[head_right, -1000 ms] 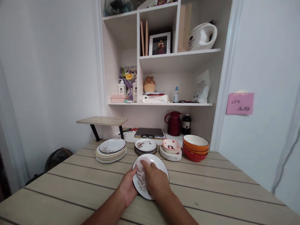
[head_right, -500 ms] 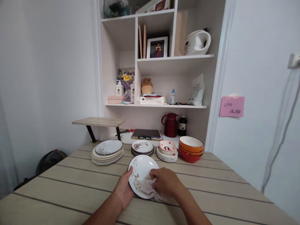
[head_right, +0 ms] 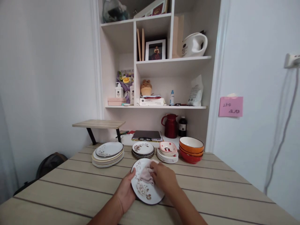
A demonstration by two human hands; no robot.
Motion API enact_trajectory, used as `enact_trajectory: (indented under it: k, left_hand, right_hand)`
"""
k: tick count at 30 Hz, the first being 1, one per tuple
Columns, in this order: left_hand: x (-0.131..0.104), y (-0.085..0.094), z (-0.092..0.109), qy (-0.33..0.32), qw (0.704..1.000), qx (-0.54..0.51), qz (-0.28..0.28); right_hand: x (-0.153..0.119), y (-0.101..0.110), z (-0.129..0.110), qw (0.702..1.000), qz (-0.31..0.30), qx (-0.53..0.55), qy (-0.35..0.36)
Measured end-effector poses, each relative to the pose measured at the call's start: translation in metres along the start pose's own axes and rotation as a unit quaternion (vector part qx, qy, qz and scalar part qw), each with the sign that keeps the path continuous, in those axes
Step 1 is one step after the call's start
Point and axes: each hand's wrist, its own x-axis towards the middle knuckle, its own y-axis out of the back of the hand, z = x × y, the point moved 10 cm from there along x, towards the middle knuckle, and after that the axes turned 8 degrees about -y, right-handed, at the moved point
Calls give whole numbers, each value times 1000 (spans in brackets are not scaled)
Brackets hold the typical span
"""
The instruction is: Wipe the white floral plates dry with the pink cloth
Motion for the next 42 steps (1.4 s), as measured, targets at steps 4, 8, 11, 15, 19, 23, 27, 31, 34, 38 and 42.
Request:
enact_trajectory:
  k: [4, 8, 11, 15, 19, 23, 27, 31, 34, 38, 42]
  left_hand:
    - [0, 3, -1, 12, 1000, 0, 8]
    - [2, 5, -2, 22, 1000, 3, 11]
    - [2, 5, -2, 14, 1000, 9, 7]
    - [1, 4, 0, 0, 1000, 21, 9]
    - [0, 3, 1, -6, 1000, 25, 15]
    - [-3, 1, 1, -4, 999, 28, 16]
    - [-2, 3, 3, -10, 999, 30, 25]
    - [2, 3, 4, -20, 999, 24, 22]
    - [3, 3, 5, -23, 999, 26, 18]
    - [0, 3, 4, -8, 999, 41, 19]
    - [-4, 6, 3, 12, 997, 59, 38]
  right_hand:
    - [-11, -10, 5, 994, -102, -26, 33]
    - [-18, -16, -22, 991, -98, 45, 78]
    - [-11, -15, -32, 993, -22, 101, 57]
    - [3, -12, -23, 996, 35, 77, 24]
    - [8, -10, 5, 1000, -8, 11, -13]
    - [-5, -16, 7, 994, -100, -1, 44]
    - [-11, -19, -9, 992, -90, 51, 68]
    - [-7, -13, -28, 996, 8, 71, 54]
    - [-4, -11, -31, 998, 36, 30, 47]
    - [4, -12, -5, 1000, 9, -16, -15]
    - [1, -18, 14, 996, -68, -49, -15]
